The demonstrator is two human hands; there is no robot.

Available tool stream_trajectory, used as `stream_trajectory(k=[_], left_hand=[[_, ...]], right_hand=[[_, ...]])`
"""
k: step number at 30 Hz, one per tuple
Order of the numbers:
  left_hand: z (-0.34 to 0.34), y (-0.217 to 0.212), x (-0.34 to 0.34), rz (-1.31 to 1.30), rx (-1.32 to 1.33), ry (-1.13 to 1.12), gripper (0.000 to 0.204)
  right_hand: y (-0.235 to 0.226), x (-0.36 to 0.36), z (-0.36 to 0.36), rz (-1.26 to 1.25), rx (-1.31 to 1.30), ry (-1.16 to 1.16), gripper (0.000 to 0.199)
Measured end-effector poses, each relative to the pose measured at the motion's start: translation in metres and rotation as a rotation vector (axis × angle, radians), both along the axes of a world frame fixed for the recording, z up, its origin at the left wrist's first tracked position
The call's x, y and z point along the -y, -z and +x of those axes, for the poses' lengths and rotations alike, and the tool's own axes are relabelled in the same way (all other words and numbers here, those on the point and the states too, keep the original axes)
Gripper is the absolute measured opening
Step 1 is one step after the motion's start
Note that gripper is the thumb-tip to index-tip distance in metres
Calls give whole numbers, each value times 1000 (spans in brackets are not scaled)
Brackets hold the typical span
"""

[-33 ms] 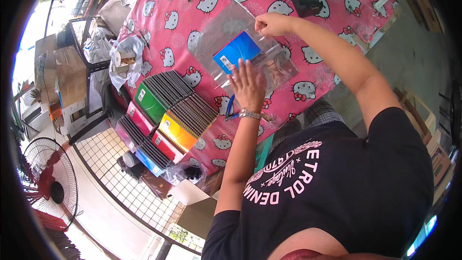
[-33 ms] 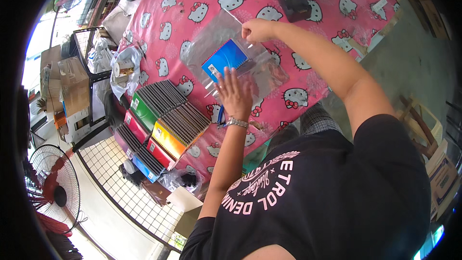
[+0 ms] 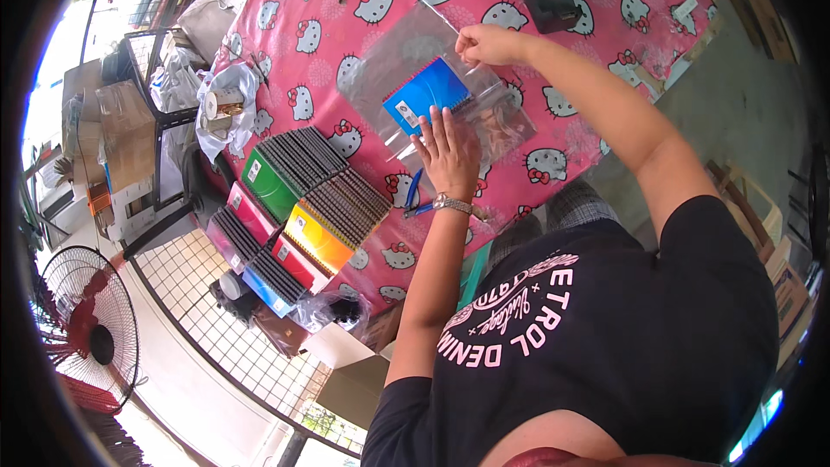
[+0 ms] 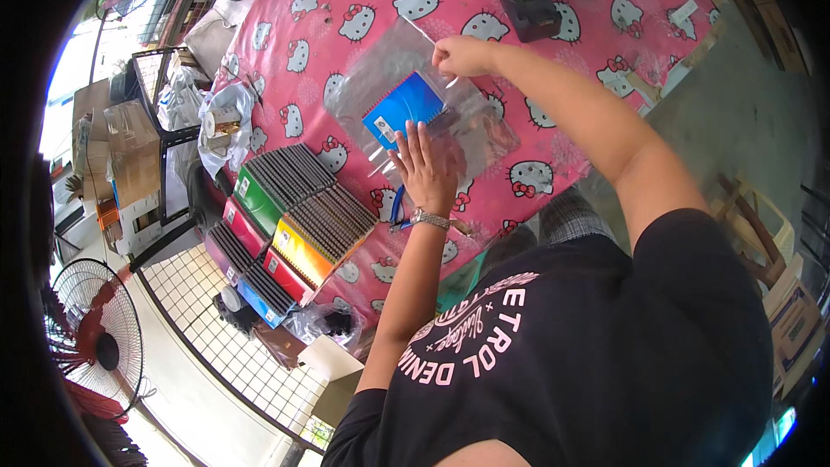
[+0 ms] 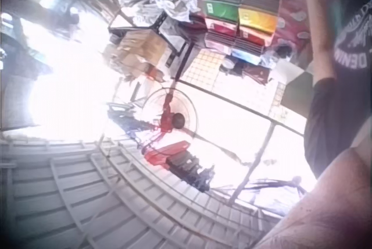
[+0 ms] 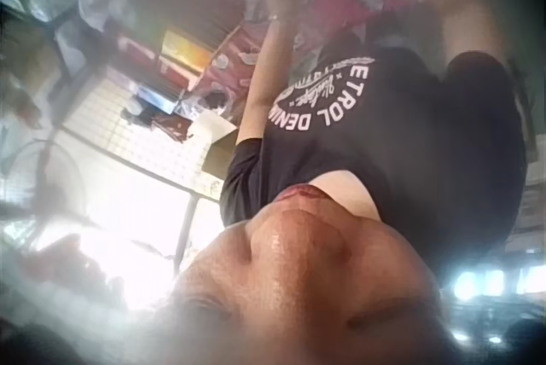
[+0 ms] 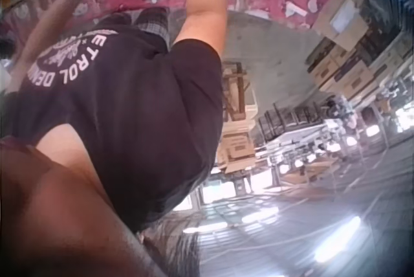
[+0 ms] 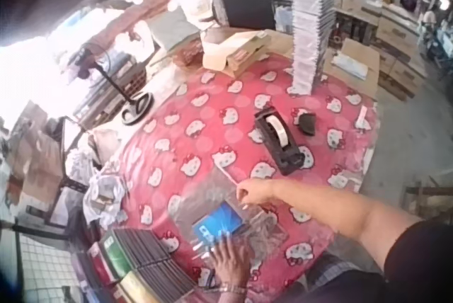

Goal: The person places a stack of small, colorful notebooks into a clear plastic bag and seals it using tape.

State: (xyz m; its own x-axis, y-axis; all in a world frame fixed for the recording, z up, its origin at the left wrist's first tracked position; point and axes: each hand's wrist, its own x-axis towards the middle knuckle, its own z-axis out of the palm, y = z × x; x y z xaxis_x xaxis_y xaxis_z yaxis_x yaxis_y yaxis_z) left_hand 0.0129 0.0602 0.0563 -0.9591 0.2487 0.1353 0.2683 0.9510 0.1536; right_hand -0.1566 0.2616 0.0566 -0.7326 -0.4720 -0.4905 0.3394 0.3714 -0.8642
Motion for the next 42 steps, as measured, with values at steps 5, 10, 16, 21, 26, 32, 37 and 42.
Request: stream_trajectory(k=[5, 10, 16, 21, 26, 32, 37, 42], left_hand=[[2, 7, -12, 48, 103, -92, 75], [-5, 6, -15, 83, 96, -151, 76], [-9, 6, -15, 67, 89, -148, 78], [-8, 4, -6, 21, 122, -149, 76], [-13, -3, -11, 26, 126, -108, 73], [-17, -6, -7, 63, 63, -63, 60], [-51, -4, 27, 364, 234, -146, 40], [-86, -10, 46, 159, -356, -247, 37]], right_hand=[[10, 21, -1, -148, 242, 190, 36], [2, 36, -11, 201, -87, 100, 31], [-20, 91, -3, 364, -850, -359, 40], [-46, 112, -20, 496, -633, -647, 39], [0, 114, -73, 713, -1040, -405, 22], [18, 114, -81, 488, -1281, -366, 16], [-33, 110, -37, 528, -1168, -440, 11], [-21, 108, 51, 481, -1332, -83, 31]])
